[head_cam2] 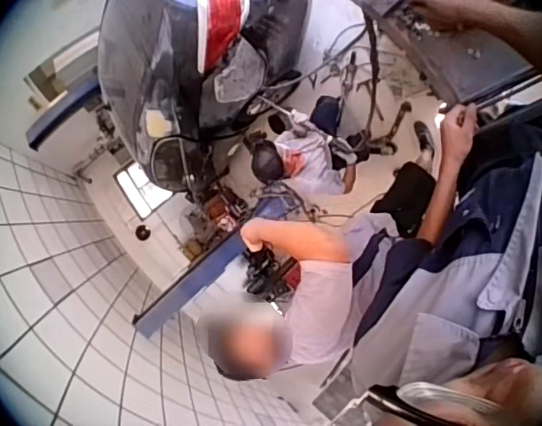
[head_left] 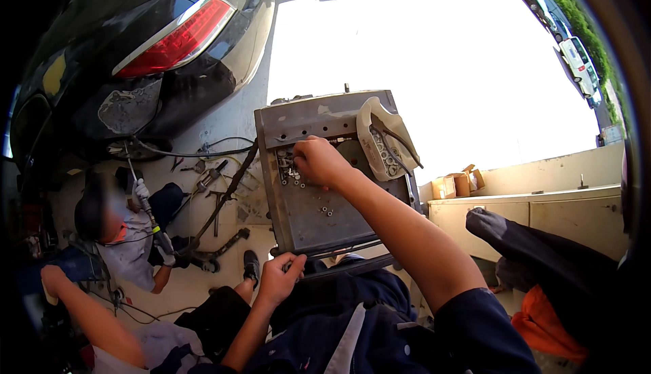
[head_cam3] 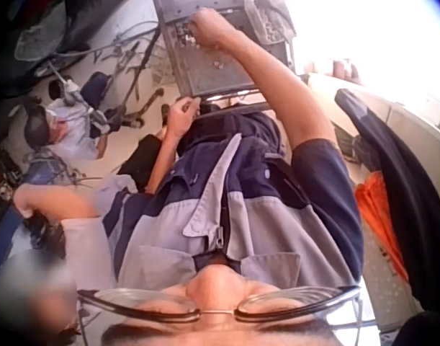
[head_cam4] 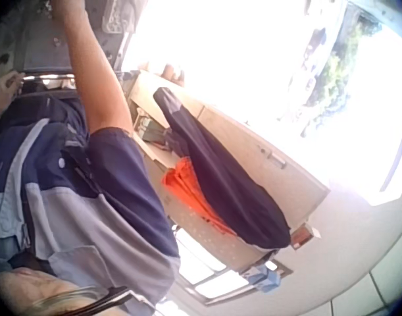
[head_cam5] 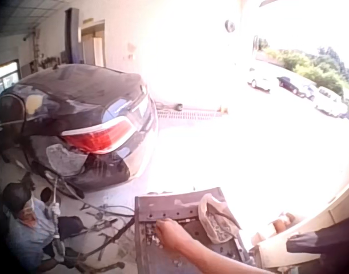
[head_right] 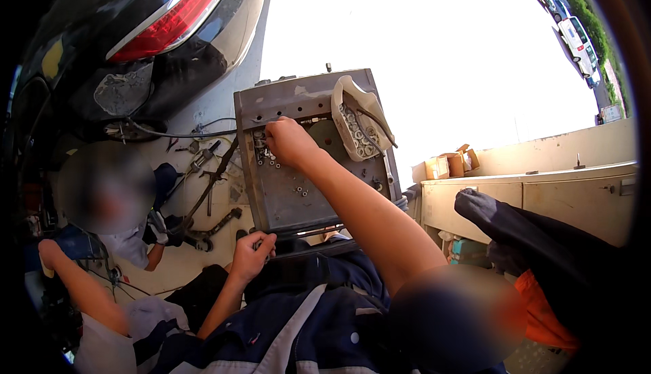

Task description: The person walks to a tool cart in a garage and opens a drawer. They pick up and sort various nuts, bolts, and washers from the drawer, moving them between compartments and into their hands. Another person is visible in the background working on a car.

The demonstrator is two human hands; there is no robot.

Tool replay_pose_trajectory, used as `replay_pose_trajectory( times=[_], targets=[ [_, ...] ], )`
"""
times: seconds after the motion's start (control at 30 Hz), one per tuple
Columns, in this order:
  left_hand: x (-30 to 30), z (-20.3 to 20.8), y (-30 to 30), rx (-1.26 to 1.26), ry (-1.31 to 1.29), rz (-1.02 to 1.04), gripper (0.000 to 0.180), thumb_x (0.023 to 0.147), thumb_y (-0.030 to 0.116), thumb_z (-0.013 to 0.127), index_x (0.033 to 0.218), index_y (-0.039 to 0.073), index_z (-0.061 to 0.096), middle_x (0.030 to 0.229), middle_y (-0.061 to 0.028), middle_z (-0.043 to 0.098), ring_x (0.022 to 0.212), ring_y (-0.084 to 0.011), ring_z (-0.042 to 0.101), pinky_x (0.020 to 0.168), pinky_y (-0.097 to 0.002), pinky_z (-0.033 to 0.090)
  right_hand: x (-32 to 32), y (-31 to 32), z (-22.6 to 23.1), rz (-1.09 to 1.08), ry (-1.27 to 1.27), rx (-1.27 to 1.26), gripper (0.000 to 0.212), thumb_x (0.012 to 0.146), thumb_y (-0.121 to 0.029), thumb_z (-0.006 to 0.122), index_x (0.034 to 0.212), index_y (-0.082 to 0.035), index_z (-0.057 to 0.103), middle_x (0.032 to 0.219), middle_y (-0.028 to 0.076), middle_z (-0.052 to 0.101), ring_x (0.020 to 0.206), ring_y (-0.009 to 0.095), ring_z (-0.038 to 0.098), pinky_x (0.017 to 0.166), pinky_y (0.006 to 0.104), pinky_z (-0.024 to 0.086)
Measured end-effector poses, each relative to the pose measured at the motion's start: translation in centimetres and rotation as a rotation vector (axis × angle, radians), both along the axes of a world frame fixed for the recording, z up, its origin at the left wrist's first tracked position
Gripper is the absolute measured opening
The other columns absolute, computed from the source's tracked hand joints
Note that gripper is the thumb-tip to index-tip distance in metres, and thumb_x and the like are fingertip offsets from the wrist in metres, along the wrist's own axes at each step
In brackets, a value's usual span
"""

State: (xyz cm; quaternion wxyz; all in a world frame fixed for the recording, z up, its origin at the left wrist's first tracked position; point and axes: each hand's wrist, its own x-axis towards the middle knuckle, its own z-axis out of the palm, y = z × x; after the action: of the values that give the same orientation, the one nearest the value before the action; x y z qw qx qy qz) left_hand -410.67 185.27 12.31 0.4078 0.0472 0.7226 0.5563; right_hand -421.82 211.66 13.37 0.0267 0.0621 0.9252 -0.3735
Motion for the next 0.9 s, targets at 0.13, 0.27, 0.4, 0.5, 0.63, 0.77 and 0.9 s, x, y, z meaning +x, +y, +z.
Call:
replay_pose_trajectory(
  times=[0.13,0.27,0.4,0.5,0.63,0.77,0.9],
  targets=[
    [0.2,-0.5,-0.6,0.020,0.003,0.053,0.029,0.094,0.024,0.066,0.079,0.000,0.065,0.063,-0.0026,0.063,0.057,-0.0060,0.057,0.054,-0.0218,0.043,0.6,0.8,0.2,-0.167,0.210,-0.039,0.022,0.086,-0.015,0.061,0.099,0.003,0.065,0.100,0.022,0.061,0.093,0.039,0.063,0.083,0.0449,0.052],
    [0.0,-0.9,-1.3,0.004,0.052,0.049,0.031,0.095,0.026,0.064,0.077,0.000,0.065,0.063,-0.0027,0.063,0.057,-0.0060,0.056,0.053,-0.0217,0.042,3.0,2.1,1.3,-0.185,-0.297,-0.343,0.022,0.088,-0.016,0.059,0.094,0.004,0.066,0.080,0.017,0.068,0.079,0.030,0.070,0.058,0.0408,0.055],
    [-0.5,-0.8,-1.6,0.002,0.101,0.037,0.033,0.096,0.027,0.063,0.076,0.000,0.064,0.062,-0.0024,0.062,0.055,-0.0057,0.054,0.051,-0.0219,0.041,5.8,2.7,1.2,-0.042,-0.637,-0.140,0.023,0.086,-0.016,0.058,0.093,0.005,0.066,0.074,0.019,0.067,0.082,0.033,0.069,0.066,0.0406,0.055],
    [-1.1,-0.7,-1.3,-0.009,-0.030,0.051,0.034,0.096,0.028,0.063,0.075,0.001,0.063,0.062,-0.0024,0.062,0.052,-0.0057,0.052,0.049,-0.0223,0.040,7.0,2.2,0.0,-0.042,-0.331,-0.040,0.024,0.085,-0.016,0.058,0.094,0.005,0.066,0.081,0.022,0.067,0.083,0.036,0.068,0.072,0.0410,0.053],
    [-2.3,-1.0,0.2,0.043,-0.086,0.080,0.034,0.096,0.030,0.063,0.076,0.003,0.062,0.063,-0.0023,0.061,0.050,-0.0057,0.050,0.046,-0.0220,0.038,7.5,1.7,-1.1,-0.149,-0.105,-0.180,0.023,0.085,-0.016,0.060,0.096,0.002,0.067,0.083,0.018,0.068,0.079,0.030,0.066,0.072,0.0388,0.051],
    [-4.8,-1.5,3.2,0.110,-0.237,0.079,0.033,0.098,0.031,0.059,0.079,0.004,0.059,0.065,-0.0030,0.061,0.051,-0.0067,0.052,0.045,-0.0206,0.037,10.2,2.0,-1.2,-0.228,-0.147,-0.360,0.024,0.089,-0.020,0.063,0.098,0.002,0.066,0.080,0.010,0.067,0.072,0.017,0.062,0.067,0.0322,0.050],
    [-7.1,-2.7,7.4,0.174,-0.212,-0.073,0.035,0.099,0.033,0.057,0.079,0.004,0.060,0.067,-0.0034,0.061,0.053,-0.0067,0.052,0.046,-0.0206,0.039,15.5,2.0,-1.9,-0.384,-0.277,-0.447,0.024,0.094,-0.021,0.061,0.099,0.002,0.064,0.079,0.006,0.066,0.072,0.011,0.059,0.066,0.0273,0.048]
  ],
)
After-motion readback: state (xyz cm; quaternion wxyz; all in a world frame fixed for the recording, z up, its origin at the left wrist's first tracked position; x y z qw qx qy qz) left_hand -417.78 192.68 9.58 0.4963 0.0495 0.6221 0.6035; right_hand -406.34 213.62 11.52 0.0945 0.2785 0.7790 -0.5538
